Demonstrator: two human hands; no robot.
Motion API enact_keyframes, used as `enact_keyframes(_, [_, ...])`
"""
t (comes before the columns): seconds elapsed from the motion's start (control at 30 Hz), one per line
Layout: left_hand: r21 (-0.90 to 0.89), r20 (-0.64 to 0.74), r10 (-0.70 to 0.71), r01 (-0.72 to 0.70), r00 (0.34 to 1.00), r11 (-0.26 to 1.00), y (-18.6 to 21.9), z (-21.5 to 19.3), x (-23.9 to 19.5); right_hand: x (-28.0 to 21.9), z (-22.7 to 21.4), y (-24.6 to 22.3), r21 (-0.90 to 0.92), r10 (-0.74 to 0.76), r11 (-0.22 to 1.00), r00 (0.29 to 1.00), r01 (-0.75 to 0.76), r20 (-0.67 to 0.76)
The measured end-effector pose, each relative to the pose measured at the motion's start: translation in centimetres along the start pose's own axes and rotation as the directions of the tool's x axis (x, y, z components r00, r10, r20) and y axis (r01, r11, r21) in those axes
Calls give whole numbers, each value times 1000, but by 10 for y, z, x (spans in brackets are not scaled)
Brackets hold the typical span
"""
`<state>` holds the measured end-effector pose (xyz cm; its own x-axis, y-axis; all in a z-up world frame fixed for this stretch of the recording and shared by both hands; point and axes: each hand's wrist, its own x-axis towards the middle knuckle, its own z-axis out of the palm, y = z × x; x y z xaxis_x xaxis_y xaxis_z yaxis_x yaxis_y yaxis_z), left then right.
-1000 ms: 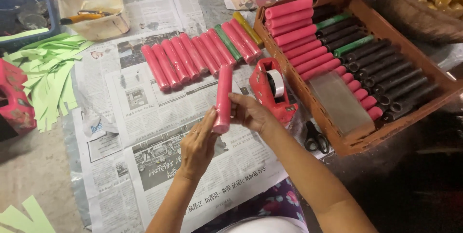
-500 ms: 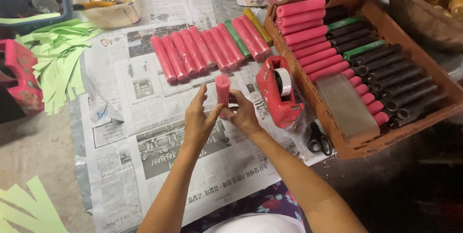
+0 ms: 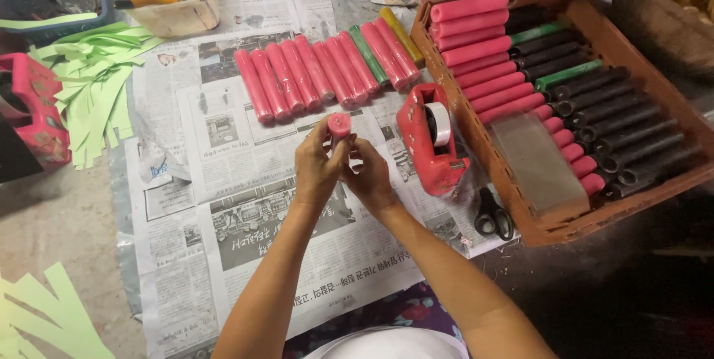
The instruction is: The person is wrapping individual pink candles in clear plastic film and securing the wrap with adhesive tape from a red dispenser.
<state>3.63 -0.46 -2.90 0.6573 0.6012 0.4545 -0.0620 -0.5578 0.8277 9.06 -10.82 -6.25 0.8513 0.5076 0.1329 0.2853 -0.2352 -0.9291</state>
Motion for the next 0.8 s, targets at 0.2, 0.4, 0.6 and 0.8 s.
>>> enact_keyframes(0.2, [-152,97,-10,24,995,988,-3,-4,3,-2,-55,1,-216,-373,912,925,349,-79])
enact_keyframes(0.4, [-184,163,9,22,987,983,4,-13,5,16,-209,50,-477,-167,878,963,48,-210])
enact_keyframes(0.6, [-162,240,6,34,971,986,-2,-15,3,15,-219,66,21,439,898,898,-440,25])
enact_keyframes(0.8, [-156,234,12,25,972,987,0,-19,3,7,-206,39,54,161,986,982,-156,-97])
